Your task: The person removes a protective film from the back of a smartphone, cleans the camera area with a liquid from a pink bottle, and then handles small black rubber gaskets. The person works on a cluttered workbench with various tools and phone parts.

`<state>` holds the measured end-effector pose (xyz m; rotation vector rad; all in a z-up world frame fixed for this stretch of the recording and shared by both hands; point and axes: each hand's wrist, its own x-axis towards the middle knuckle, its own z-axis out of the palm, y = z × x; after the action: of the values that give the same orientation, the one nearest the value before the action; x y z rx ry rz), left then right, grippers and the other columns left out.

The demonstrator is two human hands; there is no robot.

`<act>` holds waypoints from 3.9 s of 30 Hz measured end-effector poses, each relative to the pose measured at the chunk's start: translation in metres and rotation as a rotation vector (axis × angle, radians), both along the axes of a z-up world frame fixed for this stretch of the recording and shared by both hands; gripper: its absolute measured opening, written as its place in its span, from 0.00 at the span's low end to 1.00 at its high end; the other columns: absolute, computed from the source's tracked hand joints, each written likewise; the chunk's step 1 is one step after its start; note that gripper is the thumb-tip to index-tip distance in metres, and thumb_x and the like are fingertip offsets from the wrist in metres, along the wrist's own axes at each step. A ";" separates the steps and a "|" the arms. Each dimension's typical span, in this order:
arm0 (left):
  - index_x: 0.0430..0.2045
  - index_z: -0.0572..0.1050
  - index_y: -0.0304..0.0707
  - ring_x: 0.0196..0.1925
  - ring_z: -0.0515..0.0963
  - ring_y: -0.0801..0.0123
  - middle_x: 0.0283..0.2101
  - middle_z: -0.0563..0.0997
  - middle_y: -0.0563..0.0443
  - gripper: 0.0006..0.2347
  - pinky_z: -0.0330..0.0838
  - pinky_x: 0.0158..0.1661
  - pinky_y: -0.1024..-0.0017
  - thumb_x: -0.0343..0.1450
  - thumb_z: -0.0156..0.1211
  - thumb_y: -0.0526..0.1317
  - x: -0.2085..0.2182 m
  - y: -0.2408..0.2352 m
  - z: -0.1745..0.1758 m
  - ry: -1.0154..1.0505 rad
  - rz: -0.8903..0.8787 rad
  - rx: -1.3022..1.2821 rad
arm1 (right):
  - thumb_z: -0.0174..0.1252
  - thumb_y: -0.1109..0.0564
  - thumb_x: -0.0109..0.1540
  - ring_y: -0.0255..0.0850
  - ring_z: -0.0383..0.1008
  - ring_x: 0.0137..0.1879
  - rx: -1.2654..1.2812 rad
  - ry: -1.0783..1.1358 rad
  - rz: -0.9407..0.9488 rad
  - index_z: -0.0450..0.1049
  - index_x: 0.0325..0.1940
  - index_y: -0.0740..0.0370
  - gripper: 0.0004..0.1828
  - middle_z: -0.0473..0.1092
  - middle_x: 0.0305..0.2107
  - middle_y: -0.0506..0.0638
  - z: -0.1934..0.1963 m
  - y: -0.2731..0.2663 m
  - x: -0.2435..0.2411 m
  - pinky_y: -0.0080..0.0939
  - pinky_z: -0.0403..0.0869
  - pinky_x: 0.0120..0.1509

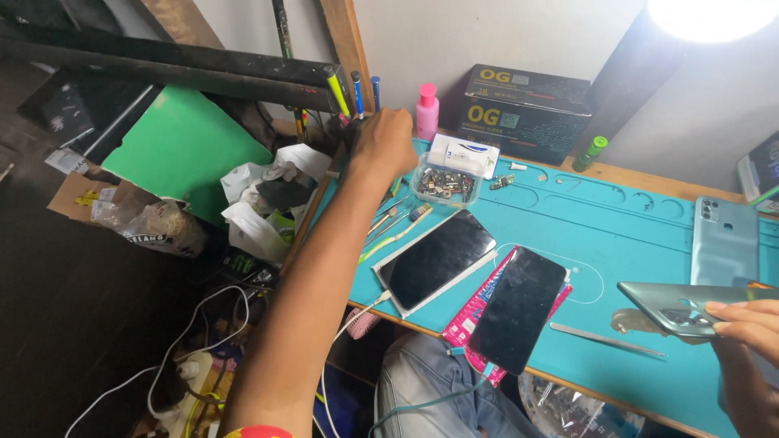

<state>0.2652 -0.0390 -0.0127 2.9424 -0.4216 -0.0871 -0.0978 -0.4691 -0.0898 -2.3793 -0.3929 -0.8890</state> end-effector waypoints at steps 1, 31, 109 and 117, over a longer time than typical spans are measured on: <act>0.28 0.79 0.34 0.39 0.85 0.35 0.36 0.84 0.36 0.05 0.80 0.38 0.48 0.64 0.59 0.26 0.003 -0.003 0.001 -0.002 -0.005 0.000 | 0.54 0.63 0.76 0.61 0.76 0.59 0.000 -0.002 -0.005 0.70 0.46 0.70 0.06 0.77 0.51 0.66 -0.002 -0.003 -0.003 0.60 0.74 0.79; 0.34 0.80 0.36 0.33 0.83 0.73 0.32 0.85 0.51 0.04 0.79 0.35 0.75 0.69 0.68 0.31 -0.161 0.024 0.102 -0.351 0.051 -0.830 | 0.60 0.63 0.71 0.60 0.82 0.56 -0.192 -0.072 -0.024 0.74 0.51 0.68 0.06 0.80 0.48 0.61 0.112 0.061 -0.010 0.64 0.76 0.69; 0.43 0.83 0.43 0.50 0.86 0.55 0.50 0.83 0.42 0.05 0.85 0.55 0.63 0.75 0.67 0.35 -0.386 -0.167 0.087 -0.451 -0.400 -1.105 | 0.50 0.63 0.73 0.49 0.84 0.56 -0.275 -0.218 -0.006 0.77 0.51 0.63 0.09 0.81 0.51 0.58 0.143 0.061 -0.069 0.51 0.69 0.68; 0.77 0.54 0.41 0.61 0.84 0.56 0.64 0.77 0.38 0.39 0.76 0.64 0.65 0.69 0.71 0.31 -0.407 -0.209 0.072 0.462 0.030 -1.981 | 0.47 0.61 0.75 0.47 0.85 0.54 -0.269 -0.282 -0.072 0.78 0.49 0.58 0.12 0.82 0.48 0.53 0.132 0.073 -0.057 0.52 0.69 0.66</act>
<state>-0.1421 -0.2482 0.0596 0.9253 -0.1452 -0.1823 -0.1549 -0.3966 0.0427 -2.5266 -0.5701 -1.2824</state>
